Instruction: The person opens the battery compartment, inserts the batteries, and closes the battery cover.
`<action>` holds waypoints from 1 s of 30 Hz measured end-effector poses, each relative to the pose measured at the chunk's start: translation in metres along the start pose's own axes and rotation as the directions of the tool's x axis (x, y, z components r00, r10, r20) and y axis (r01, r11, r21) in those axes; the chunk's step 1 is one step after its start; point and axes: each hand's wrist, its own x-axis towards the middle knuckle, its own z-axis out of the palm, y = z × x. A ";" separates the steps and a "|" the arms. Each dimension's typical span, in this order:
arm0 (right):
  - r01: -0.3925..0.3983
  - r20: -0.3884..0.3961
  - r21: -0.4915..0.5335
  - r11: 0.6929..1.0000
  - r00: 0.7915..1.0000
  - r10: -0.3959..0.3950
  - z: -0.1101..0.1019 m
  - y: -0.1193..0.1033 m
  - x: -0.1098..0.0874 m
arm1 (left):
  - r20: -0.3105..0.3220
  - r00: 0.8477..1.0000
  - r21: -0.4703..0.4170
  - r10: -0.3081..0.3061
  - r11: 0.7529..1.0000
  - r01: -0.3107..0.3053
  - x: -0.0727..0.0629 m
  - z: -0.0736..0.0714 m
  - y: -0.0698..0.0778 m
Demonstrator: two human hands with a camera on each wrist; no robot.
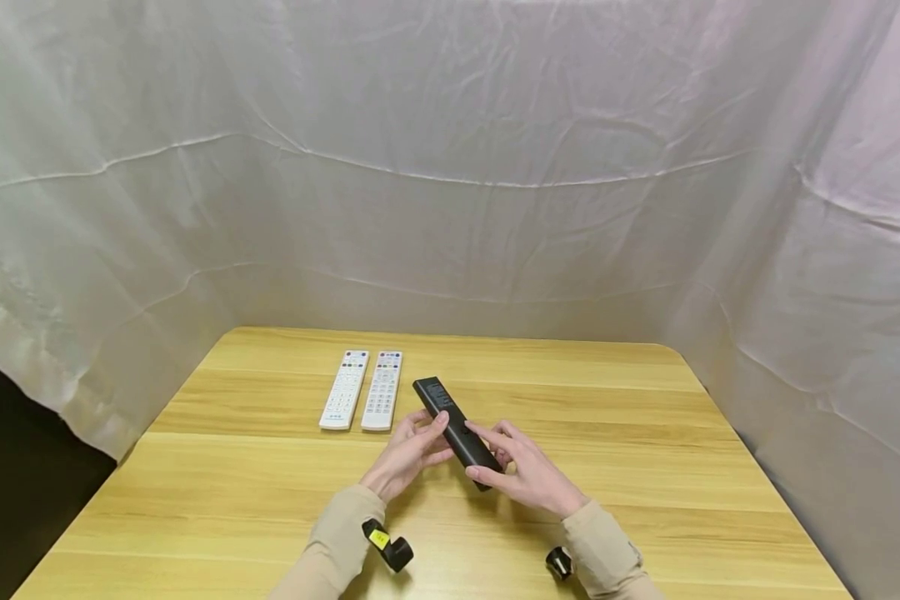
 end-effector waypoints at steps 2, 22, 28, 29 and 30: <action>0.002 0.000 0.017 1.000 1.000 -0.002 0.000 0.001 0.001 | 0.003 1.000 0.004 0.000 1.000 0.000 0.001 0.000 0.000; -0.015 -0.032 0.008 1.000 0.999 0.015 0.001 0.010 0.001 | -0.119 0.992 0.223 0.038 0.975 -0.010 0.011 0.005 0.005; -0.030 -0.023 0.004 1.000 0.999 0.030 0.001 0.011 0.001 | -0.249 0.967 0.326 0.055 0.945 0.030 0.018 0.005 0.008; -0.030 -0.022 0.006 1.000 0.999 0.030 0.001 0.011 0.001 | -0.247 0.967 0.334 0.057 0.942 0.030 0.019 0.004 0.009; -0.031 -0.020 0.010 0.999 0.999 0.031 0.001 0.011 0.001 | -0.239 0.969 0.342 0.059 0.939 0.027 0.021 0.004 0.010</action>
